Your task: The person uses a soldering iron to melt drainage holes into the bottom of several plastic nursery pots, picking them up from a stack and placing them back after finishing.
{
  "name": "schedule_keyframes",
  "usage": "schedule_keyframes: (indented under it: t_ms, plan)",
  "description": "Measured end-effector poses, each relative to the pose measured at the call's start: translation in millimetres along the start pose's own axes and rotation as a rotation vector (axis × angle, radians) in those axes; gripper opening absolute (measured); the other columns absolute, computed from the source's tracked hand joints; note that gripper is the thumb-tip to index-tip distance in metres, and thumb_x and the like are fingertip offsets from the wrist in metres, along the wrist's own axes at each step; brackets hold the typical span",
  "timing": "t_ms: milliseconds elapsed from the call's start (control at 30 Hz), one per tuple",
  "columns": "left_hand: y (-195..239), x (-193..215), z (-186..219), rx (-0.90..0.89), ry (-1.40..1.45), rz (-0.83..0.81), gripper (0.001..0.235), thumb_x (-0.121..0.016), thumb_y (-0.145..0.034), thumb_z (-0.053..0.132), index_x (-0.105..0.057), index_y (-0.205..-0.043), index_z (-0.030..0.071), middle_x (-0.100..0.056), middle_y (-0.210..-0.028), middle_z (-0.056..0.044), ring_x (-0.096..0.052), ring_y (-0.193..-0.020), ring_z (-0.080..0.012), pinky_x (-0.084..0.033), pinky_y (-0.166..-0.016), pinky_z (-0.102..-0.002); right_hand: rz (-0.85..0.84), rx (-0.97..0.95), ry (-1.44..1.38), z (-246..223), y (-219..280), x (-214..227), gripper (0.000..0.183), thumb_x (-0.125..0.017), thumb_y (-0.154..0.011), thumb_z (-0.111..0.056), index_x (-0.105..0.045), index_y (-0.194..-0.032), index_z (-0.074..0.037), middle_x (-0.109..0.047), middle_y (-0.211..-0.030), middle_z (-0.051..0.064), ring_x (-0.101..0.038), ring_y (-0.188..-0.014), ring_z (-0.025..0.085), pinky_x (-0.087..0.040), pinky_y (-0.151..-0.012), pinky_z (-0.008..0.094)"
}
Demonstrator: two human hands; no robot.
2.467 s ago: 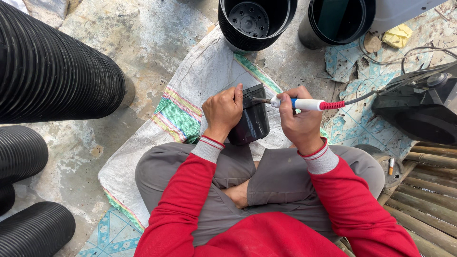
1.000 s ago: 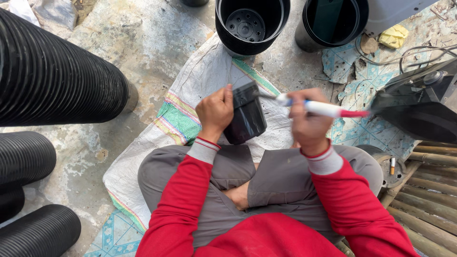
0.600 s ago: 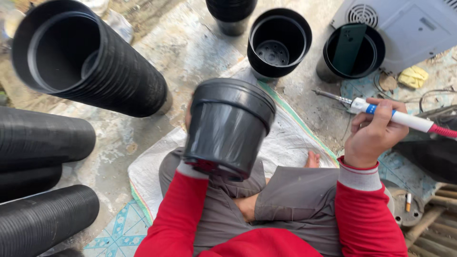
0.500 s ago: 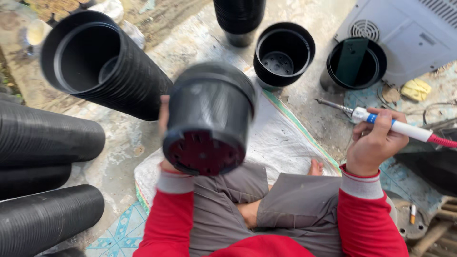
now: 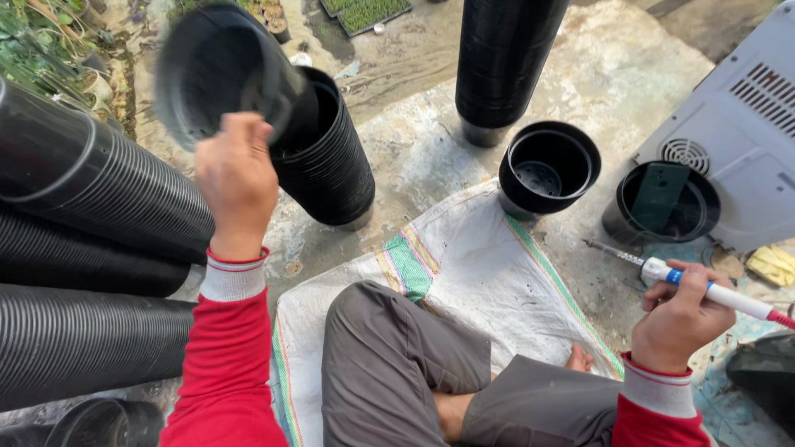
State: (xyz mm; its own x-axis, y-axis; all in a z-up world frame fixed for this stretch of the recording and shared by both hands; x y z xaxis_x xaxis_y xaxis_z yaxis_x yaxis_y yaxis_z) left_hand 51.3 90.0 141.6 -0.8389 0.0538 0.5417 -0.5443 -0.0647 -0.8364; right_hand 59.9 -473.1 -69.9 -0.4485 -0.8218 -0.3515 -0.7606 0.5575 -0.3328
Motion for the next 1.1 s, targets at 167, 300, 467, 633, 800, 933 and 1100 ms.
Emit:
schedule_keyframes:
  t_ms: [167,300,467,633,800,933,1100]
  plan:
    - [4,-39,8,-0.137,-0.039,-0.298,0.015,-0.069,-0.103,0.031,-0.072,-0.101,0.017,-0.068,-0.073,-0.010,-0.066,-0.069,-0.0349,-0.048,-0.066,-0.045,-0.009,-0.054,0.038,0,1,-8,0.018,-0.058,-0.117,-0.013,-0.060,-0.105,0.001,-0.065,-0.086,0.011,-0.053,-0.060,0.011,-0.038,-0.049,0.025]
    - [-9,-40,10,-0.157,-0.073,-0.329,0.016,-0.075,-0.097,0.035,-0.073,-0.099,0.019,-0.070,-0.073,-0.009,-0.066,-0.070,-0.0338,-0.048,-0.069,-0.044,-0.020,-0.063,0.031,2,0,-10,0.019,-0.058,-0.115,-0.014,-0.060,-0.103,0.001,-0.066,-0.089,0.010,-0.053,-0.059,0.010,-0.037,-0.047,0.024]
    - [-18,-11,33,-0.221,-0.041,-0.117,0.023,-0.086,-0.091,0.025,-0.066,-0.096,0.014,-0.070,-0.090,-0.004,-0.066,-0.090,-0.0261,-0.042,-0.090,-0.041,0.009,-0.068,0.028,6,-3,-5,0.021,-0.059,-0.114,-0.015,-0.061,-0.101,0.000,-0.062,-0.081,0.007,-0.052,-0.056,0.010,-0.035,-0.046,0.024]
    - [3,2,84,-0.343,0.106,0.242,0.023,-0.082,-0.097,0.005,-0.059,-0.093,0.011,-0.076,-0.111,0.001,-0.067,-0.102,-0.0210,-0.037,-0.101,-0.040,0.025,-0.078,0.038,10,-7,-2,0.021,-0.058,-0.112,-0.015,-0.062,-0.099,0.000,-0.063,-0.080,0.006,-0.052,-0.055,0.009,-0.036,-0.045,0.024]
    - [21,-57,168,-0.510,0.478,0.127,0.017,-0.069,-0.088,0.000,-0.059,-0.085,0.012,-0.077,-0.111,-0.001,-0.071,-0.098,-0.0161,-0.040,-0.092,-0.039,0.010,-0.100,0.053,12,-8,-4,0.022,-0.058,-0.112,-0.016,-0.061,-0.098,0.000,-0.058,-0.072,0.005,-0.050,-0.052,0.008,-0.035,-0.045,0.023]
    - [40,-128,248,-0.583,0.618,0.000,0.011,-0.065,-0.088,0.003,-0.059,-0.088,0.012,-0.077,-0.107,0.002,-0.071,-0.096,-0.0171,-0.043,-0.086,-0.035,0.047,-0.116,0.064,15,-12,4,0.022,-0.057,-0.111,-0.016,-0.062,-0.097,0.000,-0.059,-0.071,0.004,-0.049,-0.050,0.008,-0.035,-0.043,0.022]
    - [51,-214,306,-0.633,0.632,-0.280,0.007,-0.067,-0.094,0.007,-0.064,-0.092,0.013,-0.074,-0.088,0.002,-0.070,-0.091,-0.0147,-0.046,-0.087,-0.034,0.085,-0.146,0.033,21,-19,13,0.023,-0.058,-0.110,-0.017,-0.063,-0.096,0.000,-0.056,-0.065,0.004,-0.046,-0.047,0.007,-0.032,-0.041,0.022]
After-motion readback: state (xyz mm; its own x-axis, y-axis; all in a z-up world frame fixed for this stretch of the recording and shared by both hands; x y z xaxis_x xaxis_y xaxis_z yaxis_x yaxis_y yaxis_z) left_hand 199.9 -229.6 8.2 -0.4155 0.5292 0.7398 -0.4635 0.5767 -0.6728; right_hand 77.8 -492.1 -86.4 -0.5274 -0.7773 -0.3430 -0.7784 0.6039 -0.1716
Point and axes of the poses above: each hand's wrist, its own y-axis away from the middle knuckle, its own x-axis out of the back of the hand, z = x × y, the point moved 7 cm from there along -y, towards the middle knuckle
